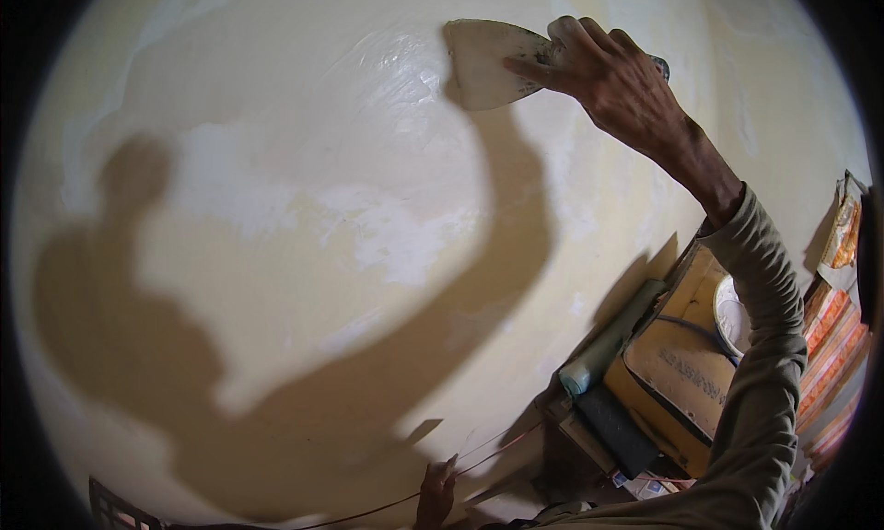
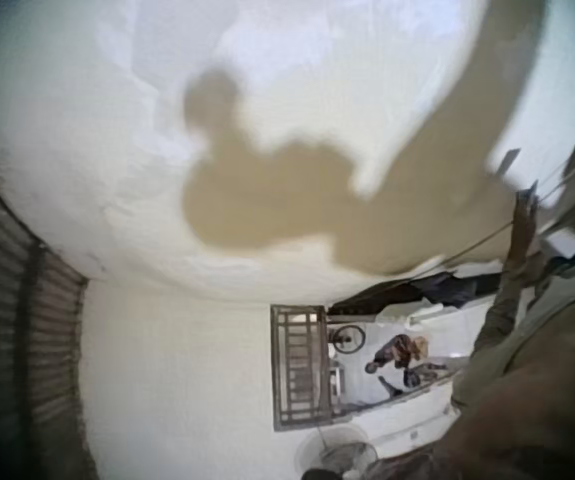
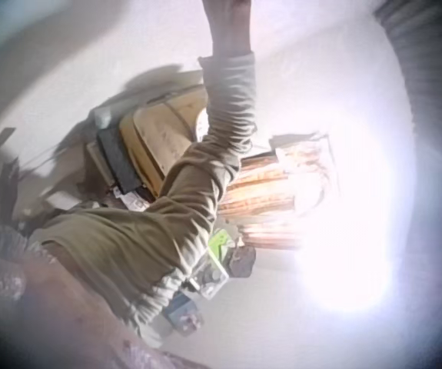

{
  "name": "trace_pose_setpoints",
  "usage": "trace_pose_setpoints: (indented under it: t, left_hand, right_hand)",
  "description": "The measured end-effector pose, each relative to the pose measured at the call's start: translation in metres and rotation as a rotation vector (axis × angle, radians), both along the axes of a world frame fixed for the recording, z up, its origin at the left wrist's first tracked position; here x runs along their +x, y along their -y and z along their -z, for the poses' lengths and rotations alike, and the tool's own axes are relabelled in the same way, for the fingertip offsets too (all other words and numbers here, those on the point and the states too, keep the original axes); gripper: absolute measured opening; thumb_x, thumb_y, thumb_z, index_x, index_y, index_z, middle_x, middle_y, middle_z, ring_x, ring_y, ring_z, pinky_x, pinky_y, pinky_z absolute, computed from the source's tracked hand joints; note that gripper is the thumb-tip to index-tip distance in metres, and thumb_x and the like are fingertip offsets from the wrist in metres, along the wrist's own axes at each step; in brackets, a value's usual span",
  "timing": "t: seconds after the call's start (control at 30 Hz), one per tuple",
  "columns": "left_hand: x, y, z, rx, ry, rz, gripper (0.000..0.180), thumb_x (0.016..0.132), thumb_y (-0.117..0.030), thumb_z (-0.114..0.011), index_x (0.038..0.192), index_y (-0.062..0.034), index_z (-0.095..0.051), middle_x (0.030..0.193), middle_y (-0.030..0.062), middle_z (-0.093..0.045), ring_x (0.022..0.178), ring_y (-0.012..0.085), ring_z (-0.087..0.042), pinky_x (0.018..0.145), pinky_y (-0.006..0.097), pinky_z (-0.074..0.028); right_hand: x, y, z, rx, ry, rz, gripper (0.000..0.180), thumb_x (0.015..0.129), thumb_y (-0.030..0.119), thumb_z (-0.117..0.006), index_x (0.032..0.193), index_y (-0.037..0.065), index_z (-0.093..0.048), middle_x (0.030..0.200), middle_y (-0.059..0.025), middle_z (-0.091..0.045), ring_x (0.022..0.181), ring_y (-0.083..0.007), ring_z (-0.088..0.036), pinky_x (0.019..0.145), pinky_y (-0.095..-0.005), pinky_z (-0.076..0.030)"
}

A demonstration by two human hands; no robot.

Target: The person scoops white wall compound from a container and applies it to a wall using a putty knife, smoothing the surface in repeated strokes.

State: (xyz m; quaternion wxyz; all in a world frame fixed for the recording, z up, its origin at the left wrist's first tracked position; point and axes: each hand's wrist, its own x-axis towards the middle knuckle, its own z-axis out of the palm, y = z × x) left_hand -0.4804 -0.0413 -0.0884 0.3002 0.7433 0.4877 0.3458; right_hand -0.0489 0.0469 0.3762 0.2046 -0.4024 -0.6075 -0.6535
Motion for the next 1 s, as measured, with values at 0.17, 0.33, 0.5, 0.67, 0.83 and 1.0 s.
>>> trace_pose_setpoints:
  t: [0.17,0.33,0.5,0.67,0.83,1.0]
  left_hand:
    - [-0.017,0.001,0.047,0.071,-0.043,-0.072,0.045,0.102,-0.031,-0.056,0.135,-0.002,-0.055,0.131,0.0265,-0.058,0.122,0.0426,-0.053,0.106,0.047,-0.04]
    - [-0.018,0.005,0.04,0.031,-0.126,-0.13,0.043,0.102,-0.029,-0.054,0.13,0.003,-0.056,0.127,0.0271,-0.059,0.12,0.0433,-0.054,0.102,0.047,-0.042]
    - [-0.019,0.004,0.03,-0.137,-0.063,-0.139,0.045,0.102,-0.031,-0.053,0.131,0.0034,-0.055,0.128,0.027,-0.059,0.12,0.0423,-0.054,0.102,0.047,-0.042]
    - [-0.034,-0.007,0.064,-0.06,-0.11,-0.076,0.046,0.102,-0.031,-0.052,0.134,0.0023,-0.053,0.132,0.0259,-0.057,0.121,0.042,-0.054,0.102,0.048,-0.041]
    - [-0.024,0.009,0.047,-0.184,-0.099,-0.142,0.043,0.102,-0.028,-0.051,0.134,0.0013,-0.054,0.131,0.0255,-0.056,0.12,0.0413,-0.053,0.102,0.048,-0.041]
    - [-0.03,-0.004,0.064,-0.094,-0.034,0.039,0.039,0.102,-0.023,-0.051,0.131,0.0018,-0.055,0.126,0.026,-0.058,0.116,0.0413,-0.053,0.101,0.047,-0.041]
  right_hand:
    - [0.028,-0.036,0.004,-0.033,-0.093,-0.096,0.061,0.09,-0.002,-0.05,0.138,0.036,-0.056,0.103,-0.0039,-0.049,0.099,-0.0194,-0.056,0.079,-0.0356,-0.055]
    - [0.097,-0.072,0.016,-0.084,-0.131,-0.095,0.065,0.093,-0.002,-0.048,0.143,0.039,-0.052,0.112,-0.0045,-0.055,0.102,-0.0216,-0.058,0.089,-0.0368,-0.054]
    - [0.128,-0.092,0.029,-0.076,-0.168,-0.124,0.061,0.095,0.0,-0.047,0.144,0.036,-0.051,0.115,-0.005,-0.056,0.104,-0.0228,-0.058,0.089,-0.0368,-0.053]
    - [0.151,-0.077,0.048,-0.304,-0.5,-0.198,0.057,0.096,0.003,-0.052,0.145,0.032,-0.051,0.111,-0.0073,-0.058,0.096,-0.0259,-0.06,0.086,-0.0393,-0.053]
    - [0.151,-0.031,0.081,-0.374,-0.974,-0.365,0.046,0.097,0.013,-0.06,0.143,0.011,-0.053,0.1,-0.0079,-0.059,0.087,-0.0199,-0.06,0.075,-0.0328,-0.052]
    - [0.089,0.005,0.037,-0.645,-1.387,-0.788,0.064,0.092,0.038,-0.061,0.139,-0.005,-0.053,0.085,-0.0032,-0.056,0.066,-0.0111,-0.057,0.062,-0.0265,-0.052]
